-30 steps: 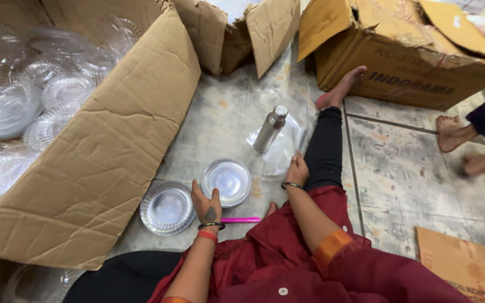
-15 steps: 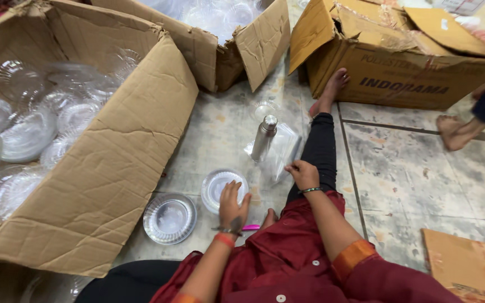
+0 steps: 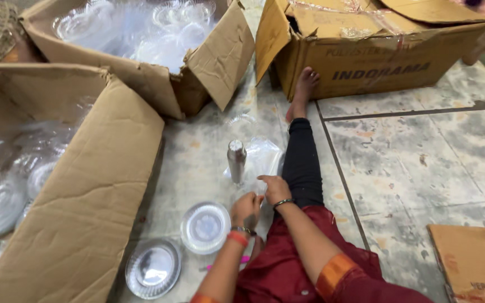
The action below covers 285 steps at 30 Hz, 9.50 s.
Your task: The person sits on the floor and uses a pink marker to draw circles on clear plastic plates. They pick up plates from a cardboard box, mark them, and place them on the floor.
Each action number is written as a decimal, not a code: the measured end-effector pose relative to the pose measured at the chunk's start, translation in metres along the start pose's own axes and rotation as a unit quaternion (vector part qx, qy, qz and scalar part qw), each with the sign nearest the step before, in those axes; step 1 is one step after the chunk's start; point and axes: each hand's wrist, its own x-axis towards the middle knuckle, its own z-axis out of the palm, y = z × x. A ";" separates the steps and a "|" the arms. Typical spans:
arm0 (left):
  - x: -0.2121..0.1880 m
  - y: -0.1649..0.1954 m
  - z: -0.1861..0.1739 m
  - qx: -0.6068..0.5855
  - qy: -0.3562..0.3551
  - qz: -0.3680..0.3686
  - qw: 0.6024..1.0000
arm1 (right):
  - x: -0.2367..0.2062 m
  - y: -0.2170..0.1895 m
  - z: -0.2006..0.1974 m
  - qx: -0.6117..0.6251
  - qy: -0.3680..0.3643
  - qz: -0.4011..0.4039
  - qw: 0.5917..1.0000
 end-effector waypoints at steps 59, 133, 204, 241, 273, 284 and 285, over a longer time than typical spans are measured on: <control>-0.148 -0.112 -0.132 -0.683 0.427 -0.183 0.563 | -0.138 0.082 -0.069 -0.090 -0.179 0.202 0.959; -0.158 -0.105 -0.035 -0.609 0.103 -0.117 0.777 | -0.142 -0.144 -0.017 0.232 -0.090 -0.141 0.958; -0.107 -0.160 -0.028 -0.371 0.231 -0.197 0.878 | -0.053 -0.076 0.127 0.500 -0.119 0.327 0.793; -0.085 -0.136 -0.047 -0.281 0.378 -0.238 0.849 | -0.054 -0.088 0.118 0.769 -0.033 0.296 0.566; -0.144 -0.099 -0.085 -0.673 -0.038 -0.263 0.690 | -0.050 -0.060 0.049 0.448 -0.075 -0.131 0.881; -0.138 -0.084 -0.087 -0.591 0.039 -0.249 0.766 | -0.056 -0.037 0.070 0.699 -0.238 0.036 0.673; -0.138 -0.092 -0.086 -0.615 0.028 -0.246 0.748 | -0.056 -0.035 0.070 0.731 -0.235 0.033 0.640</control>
